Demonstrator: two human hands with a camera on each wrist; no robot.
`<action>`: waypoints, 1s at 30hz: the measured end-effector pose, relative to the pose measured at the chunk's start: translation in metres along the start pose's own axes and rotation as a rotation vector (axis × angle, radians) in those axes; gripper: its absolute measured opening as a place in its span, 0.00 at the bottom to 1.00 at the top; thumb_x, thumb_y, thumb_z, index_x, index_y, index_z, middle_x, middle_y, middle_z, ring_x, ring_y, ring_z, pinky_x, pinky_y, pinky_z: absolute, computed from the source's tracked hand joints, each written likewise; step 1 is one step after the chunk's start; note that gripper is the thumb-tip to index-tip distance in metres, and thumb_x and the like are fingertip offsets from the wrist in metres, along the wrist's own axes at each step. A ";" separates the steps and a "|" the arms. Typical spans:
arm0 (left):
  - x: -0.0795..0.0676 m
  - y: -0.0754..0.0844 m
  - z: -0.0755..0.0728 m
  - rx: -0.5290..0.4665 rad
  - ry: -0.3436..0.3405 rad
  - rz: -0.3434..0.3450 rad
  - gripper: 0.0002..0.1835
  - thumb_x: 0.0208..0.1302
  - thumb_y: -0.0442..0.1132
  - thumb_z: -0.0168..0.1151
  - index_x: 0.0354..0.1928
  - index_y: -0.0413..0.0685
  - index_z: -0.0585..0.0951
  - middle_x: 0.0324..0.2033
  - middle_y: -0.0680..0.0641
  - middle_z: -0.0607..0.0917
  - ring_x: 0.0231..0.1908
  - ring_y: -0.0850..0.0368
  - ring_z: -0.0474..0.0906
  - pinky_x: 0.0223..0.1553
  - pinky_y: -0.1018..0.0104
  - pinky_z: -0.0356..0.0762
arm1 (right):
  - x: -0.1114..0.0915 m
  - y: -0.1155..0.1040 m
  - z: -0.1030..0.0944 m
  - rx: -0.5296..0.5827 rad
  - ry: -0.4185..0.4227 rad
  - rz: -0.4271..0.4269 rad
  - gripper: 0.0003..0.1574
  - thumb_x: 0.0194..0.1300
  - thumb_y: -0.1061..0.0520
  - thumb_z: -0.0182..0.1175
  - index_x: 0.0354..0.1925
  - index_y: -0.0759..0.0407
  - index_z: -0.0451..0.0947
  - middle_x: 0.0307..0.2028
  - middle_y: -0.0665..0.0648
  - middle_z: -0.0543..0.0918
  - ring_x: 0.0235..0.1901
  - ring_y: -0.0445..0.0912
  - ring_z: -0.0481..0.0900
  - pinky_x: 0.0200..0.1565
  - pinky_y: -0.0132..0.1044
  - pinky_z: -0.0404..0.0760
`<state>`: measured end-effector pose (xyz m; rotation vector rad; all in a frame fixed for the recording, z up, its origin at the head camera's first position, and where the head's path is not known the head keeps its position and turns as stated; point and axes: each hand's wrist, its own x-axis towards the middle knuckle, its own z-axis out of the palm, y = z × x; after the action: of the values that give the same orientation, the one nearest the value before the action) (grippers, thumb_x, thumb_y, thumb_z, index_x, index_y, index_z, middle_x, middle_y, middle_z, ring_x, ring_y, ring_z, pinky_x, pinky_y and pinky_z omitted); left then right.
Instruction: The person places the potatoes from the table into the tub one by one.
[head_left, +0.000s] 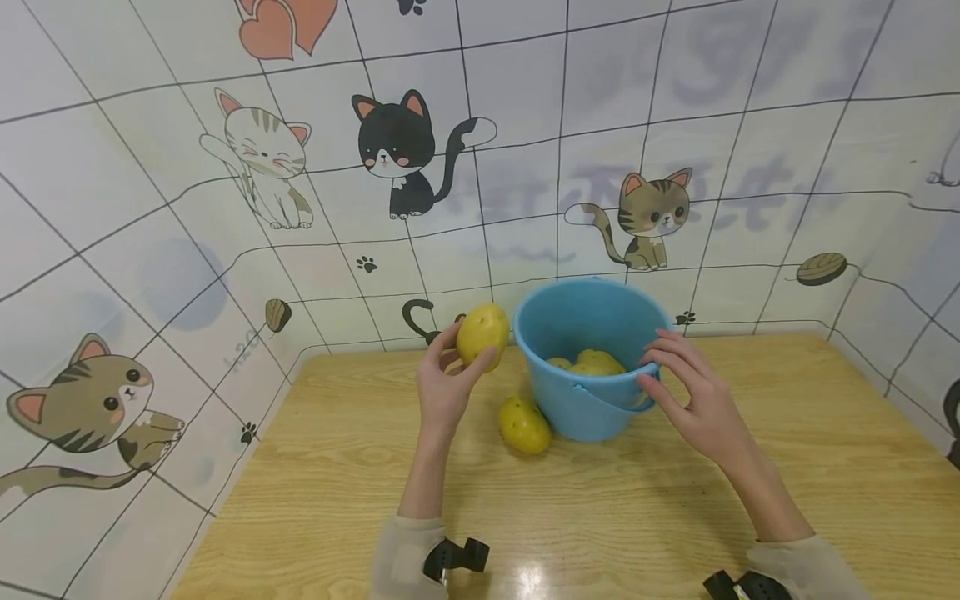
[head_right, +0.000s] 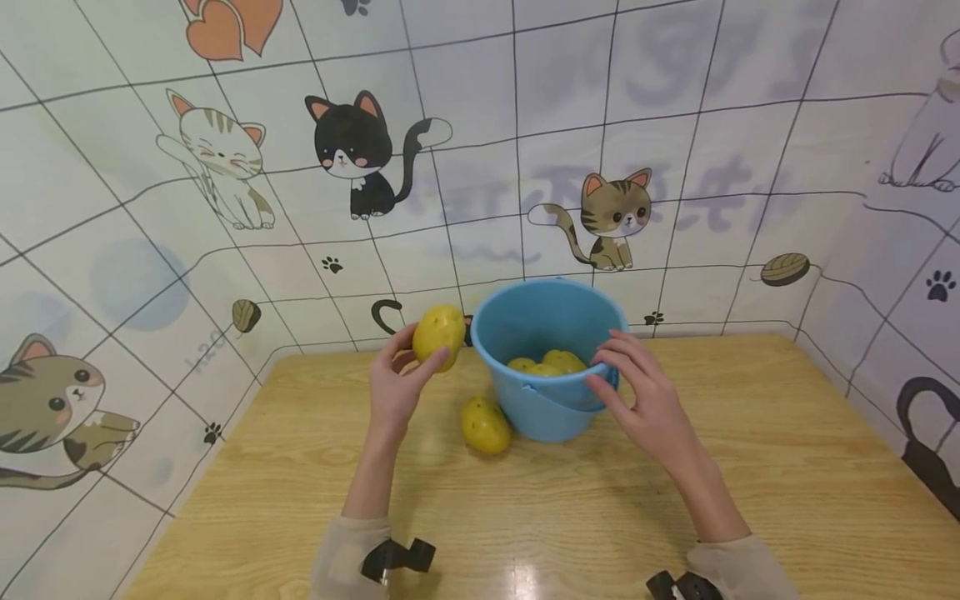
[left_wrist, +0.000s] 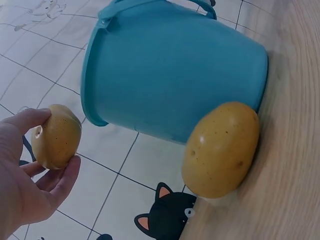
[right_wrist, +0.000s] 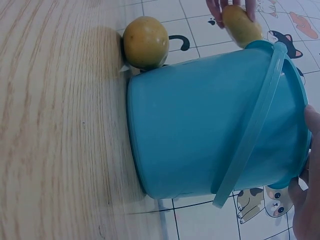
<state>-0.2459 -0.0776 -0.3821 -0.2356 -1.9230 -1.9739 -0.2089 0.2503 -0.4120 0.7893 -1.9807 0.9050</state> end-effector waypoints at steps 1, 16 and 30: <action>-0.001 0.001 0.001 -0.009 0.000 0.003 0.31 0.54 0.37 0.79 0.62 0.46 0.80 0.56 0.46 0.80 0.49 0.46 0.78 0.49 0.57 0.83 | 0.000 0.000 0.000 -0.001 -0.001 0.000 0.29 0.74 0.36 0.54 0.45 0.61 0.82 0.51 0.64 0.81 0.65 0.61 0.69 0.72 0.39 0.60; -0.009 0.022 0.020 -0.042 -0.028 0.041 0.32 0.53 0.38 0.79 0.62 0.47 0.80 0.56 0.46 0.81 0.49 0.45 0.79 0.47 0.59 0.84 | 0.000 0.001 0.000 0.002 0.003 -0.007 0.30 0.74 0.36 0.54 0.45 0.61 0.82 0.50 0.65 0.80 0.65 0.61 0.69 0.72 0.40 0.60; -0.008 0.031 0.046 0.048 -0.076 0.107 0.33 0.54 0.40 0.79 0.63 0.46 0.79 0.54 0.46 0.81 0.47 0.49 0.80 0.47 0.55 0.83 | -0.001 0.002 0.001 0.007 0.006 0.004 0.30 0.74 0.36 0.55 0.45 0.61 0.82 0.50 0.64 0.81 0.65 0.61 0.69 0.72 0.38 0.60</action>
<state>-0.2330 -0.0312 -0.3543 -0.3977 -1.9587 -1.8726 -0.2104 0.2504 -0.4139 0.7856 -1.9753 0.9163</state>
